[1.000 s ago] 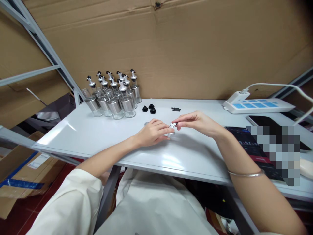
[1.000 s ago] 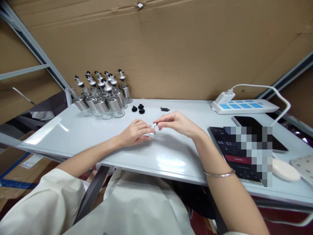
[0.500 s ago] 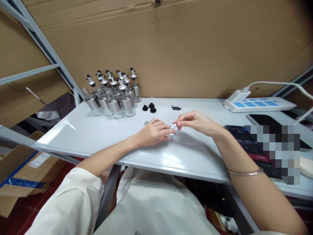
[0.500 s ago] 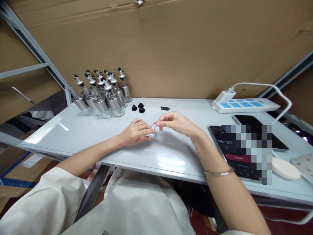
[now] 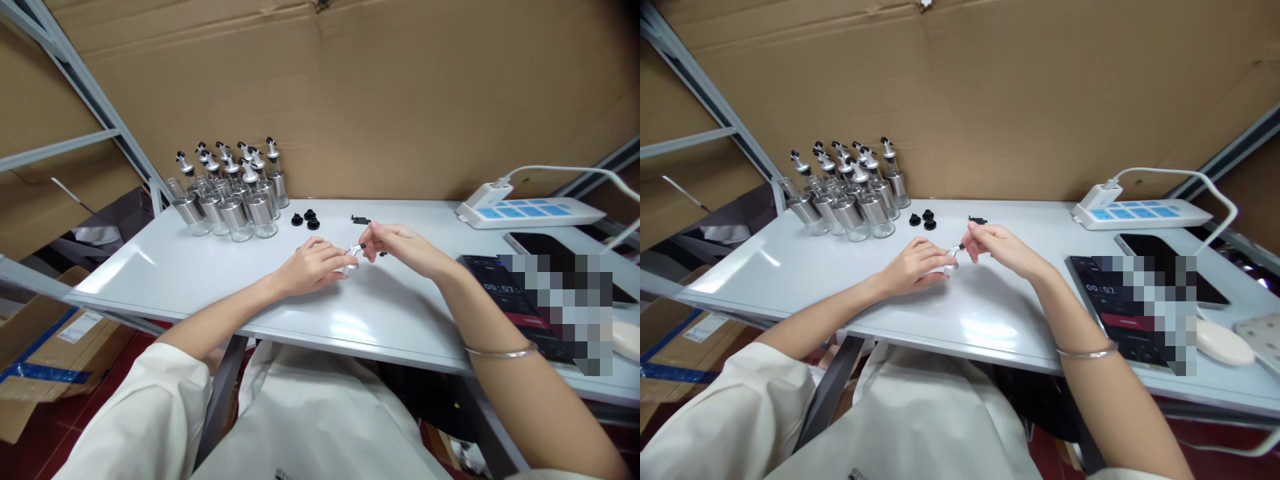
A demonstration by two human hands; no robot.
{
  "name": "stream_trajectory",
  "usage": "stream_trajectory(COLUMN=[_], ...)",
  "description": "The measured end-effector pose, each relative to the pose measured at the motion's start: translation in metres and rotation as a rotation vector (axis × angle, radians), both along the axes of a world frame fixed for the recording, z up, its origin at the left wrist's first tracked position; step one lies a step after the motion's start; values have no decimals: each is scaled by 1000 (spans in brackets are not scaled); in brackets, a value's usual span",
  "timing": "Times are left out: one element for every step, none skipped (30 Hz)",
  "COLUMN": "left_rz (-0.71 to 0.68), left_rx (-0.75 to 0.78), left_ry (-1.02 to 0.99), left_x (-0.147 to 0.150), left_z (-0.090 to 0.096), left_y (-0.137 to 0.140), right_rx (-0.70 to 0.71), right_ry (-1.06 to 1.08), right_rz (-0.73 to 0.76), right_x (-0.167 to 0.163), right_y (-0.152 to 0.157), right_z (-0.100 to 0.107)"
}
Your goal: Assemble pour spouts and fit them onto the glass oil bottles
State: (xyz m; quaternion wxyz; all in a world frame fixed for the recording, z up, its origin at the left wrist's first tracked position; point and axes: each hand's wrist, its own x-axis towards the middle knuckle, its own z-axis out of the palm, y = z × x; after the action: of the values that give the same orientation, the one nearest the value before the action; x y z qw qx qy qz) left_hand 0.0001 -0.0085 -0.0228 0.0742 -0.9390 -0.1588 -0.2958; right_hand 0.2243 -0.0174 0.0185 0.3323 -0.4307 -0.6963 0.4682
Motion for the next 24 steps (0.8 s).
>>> stream_trajectory(left_rz=[2,2,-1,-6,-13,-22,-28,-30,-27,-21,-14,-8,-3,1,5,9,12,15,15,13,11,7,3,0], left_rx=[-9,-20,-33,-46,-57,-64,-66,-66,-66,-66,-66,-65,-61,-56,-52,-48,-45,-40,-34,-28,-23,-17,-12,-8], left_ry=[-1,0,-2,-6,-12,-21,-29,-33,-31,-23,-13,0,15,32,49,67,85,100,113,127,139,146,147,144], left_x=[0,0,0,0,0,0,1,1,1,1,1,1,1,1,2,2,2,2,2,3,3,3,3,3], left_z=[0,1,1,1,1,0,0,-1,-1,-1,-1,-1,-1,0,0,0,1,0,0,0,-1,-1,-1,-1], left_y=[0,-1,-1,-1,-1,-1,-1,-1,-2,-2,-2,-2,-3,-3,-3,-4,-4,-4,-4,-4,-4,-4,-4,-4], right_rx=[-1,4,14,22,24,18,10,1,-7,-12,-15,-19,-24,-29,-34,-41,-49,-58,-69,-82,-93,-99,-98,-87], right_ry=[25,38,44,45,49,56,64,73,81,90,98,102,103,102,100,98,97,96,94,91,85,77,68,58], right_rz=[3,10,16,19,19,17,17,15,13,8,-1,-8,-11,-11,-5,3,13,22,32,42,53,60,63,57], right_x=[2,4,6,7,8,8,8,8,7,7,6,6,5,6,6,7,8,9,10,11,11,11,10,8], right_y=[0,0,0,1,1,1,1,2,2,2,3,3,3,3,3,4,4,4,5,5,6,6,6,6], right_z=[1,2,3,3,2,2,1,0,-1,-2,-2,-2,-2,-2,-2,-2,-3,-4,-5,-6,-6,-7,-7,-7])
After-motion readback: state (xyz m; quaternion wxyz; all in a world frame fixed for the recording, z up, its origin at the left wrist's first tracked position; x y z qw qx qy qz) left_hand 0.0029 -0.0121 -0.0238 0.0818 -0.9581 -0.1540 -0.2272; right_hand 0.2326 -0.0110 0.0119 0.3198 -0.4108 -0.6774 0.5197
